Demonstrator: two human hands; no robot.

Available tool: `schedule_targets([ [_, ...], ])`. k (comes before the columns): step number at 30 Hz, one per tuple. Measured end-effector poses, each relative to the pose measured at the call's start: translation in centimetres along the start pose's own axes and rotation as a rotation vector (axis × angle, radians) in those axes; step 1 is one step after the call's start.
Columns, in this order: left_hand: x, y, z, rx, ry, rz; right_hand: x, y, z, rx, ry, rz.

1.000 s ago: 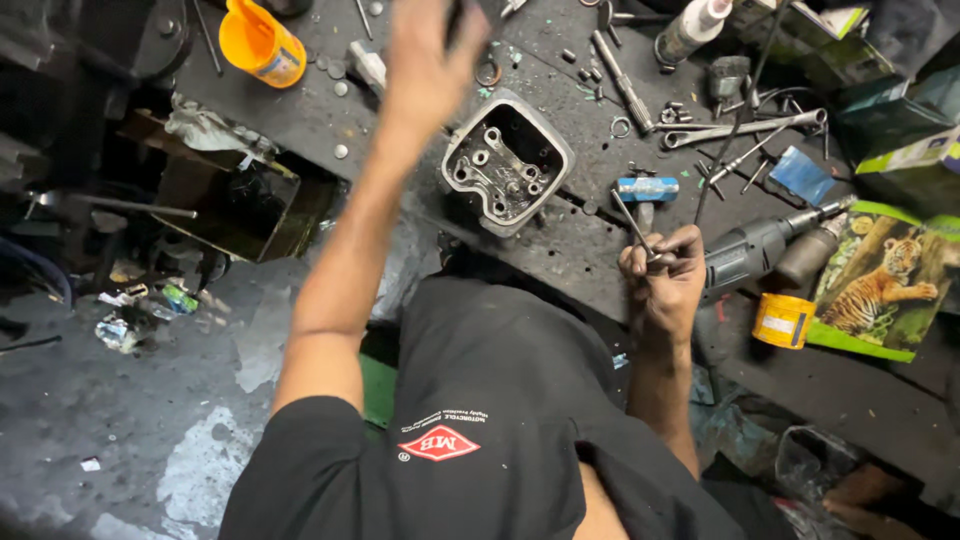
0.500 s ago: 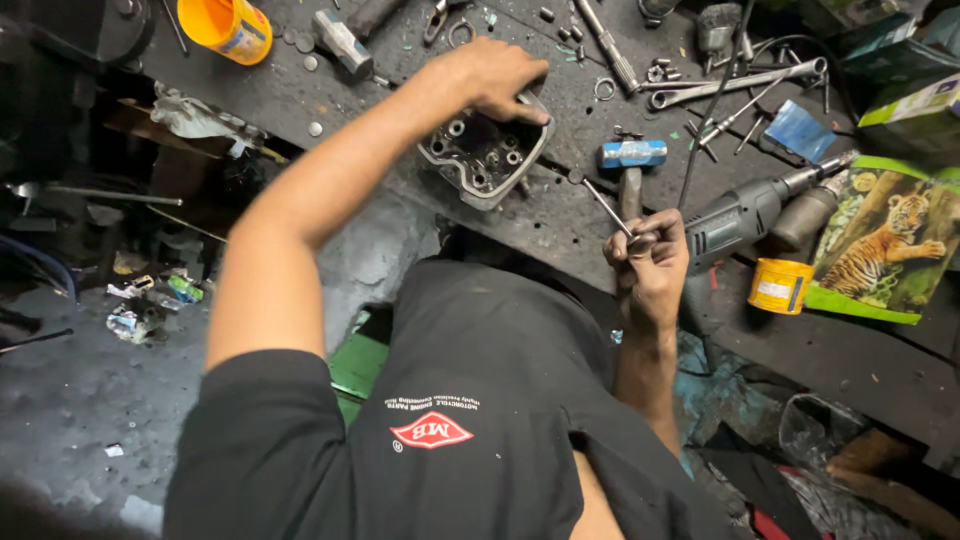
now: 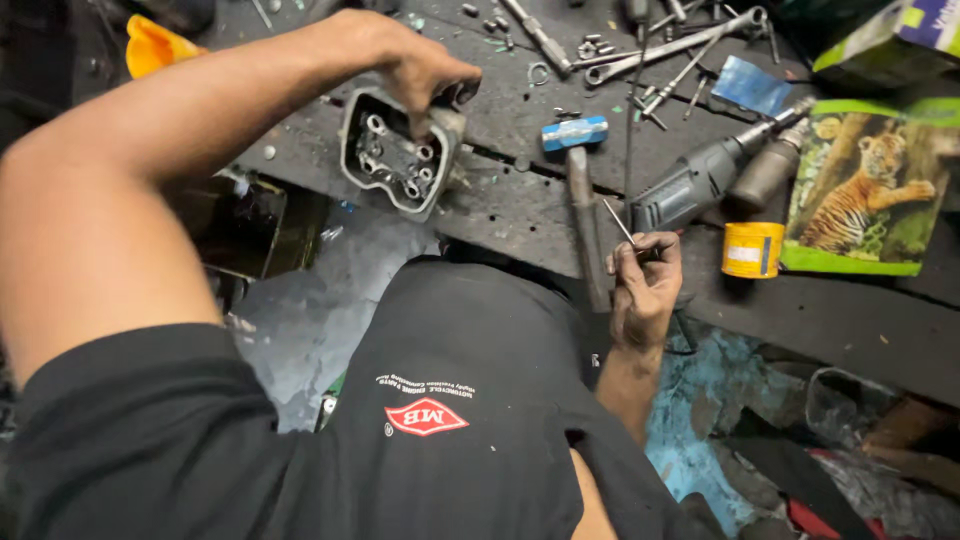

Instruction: The person inserts a cylindrical metal component into a machined metal housing on a cluttered workbench. They rotate and adjust the component by hand to fit it into place, then flip the housing over to inspect the other side.

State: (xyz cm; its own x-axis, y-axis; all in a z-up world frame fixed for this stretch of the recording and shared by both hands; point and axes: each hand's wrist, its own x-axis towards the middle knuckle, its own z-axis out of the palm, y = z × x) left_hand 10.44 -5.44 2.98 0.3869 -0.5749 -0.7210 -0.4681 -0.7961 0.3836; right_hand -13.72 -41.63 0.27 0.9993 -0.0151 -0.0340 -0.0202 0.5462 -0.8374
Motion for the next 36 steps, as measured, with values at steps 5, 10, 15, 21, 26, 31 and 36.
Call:
schedule_targets([
  [5, -3.4, 3.4, 0.3, 0.322, 0.154, 0.053, 1.0, -0.2, -0.7, -0.078, 0.112, 0.046],
  [10, -8.5, 4.9, 5.8, 0.66, 0.774, 0.167, 3.6, -1.2, -0.7, -0.19, 0.009, 0.079],
  [15, -7.1, 5.0, 14.5, 0.551, 1.01, 0.288, 5.7, -1.3, 0.6, -0.311, -0.09, 0.123],
  [21, -6.5, 3.3, 22.6, 0.549, 1.111, 0.318, 7.7, -1.3, 2.9, -0.406, -0.215, 0.177],
  [26, -6.7, 3.3, 25.7, 0.373, 1.141, 0.213, 7.6, -0.5, 4.5, -0.507, -0.292, 0.241],
  [31, -6.9, 6.3, 29.6, -0.218, 1.286, -0.22, 7.9, -0.1, 4.9, -0.572, -0.363, 0.293],
  [36, -1.7, 13.0, 32.7, -1.583, 1.584, -0.449, 7.8, 0.1, 5.0, -0.627, -0.377, 0.291],
])
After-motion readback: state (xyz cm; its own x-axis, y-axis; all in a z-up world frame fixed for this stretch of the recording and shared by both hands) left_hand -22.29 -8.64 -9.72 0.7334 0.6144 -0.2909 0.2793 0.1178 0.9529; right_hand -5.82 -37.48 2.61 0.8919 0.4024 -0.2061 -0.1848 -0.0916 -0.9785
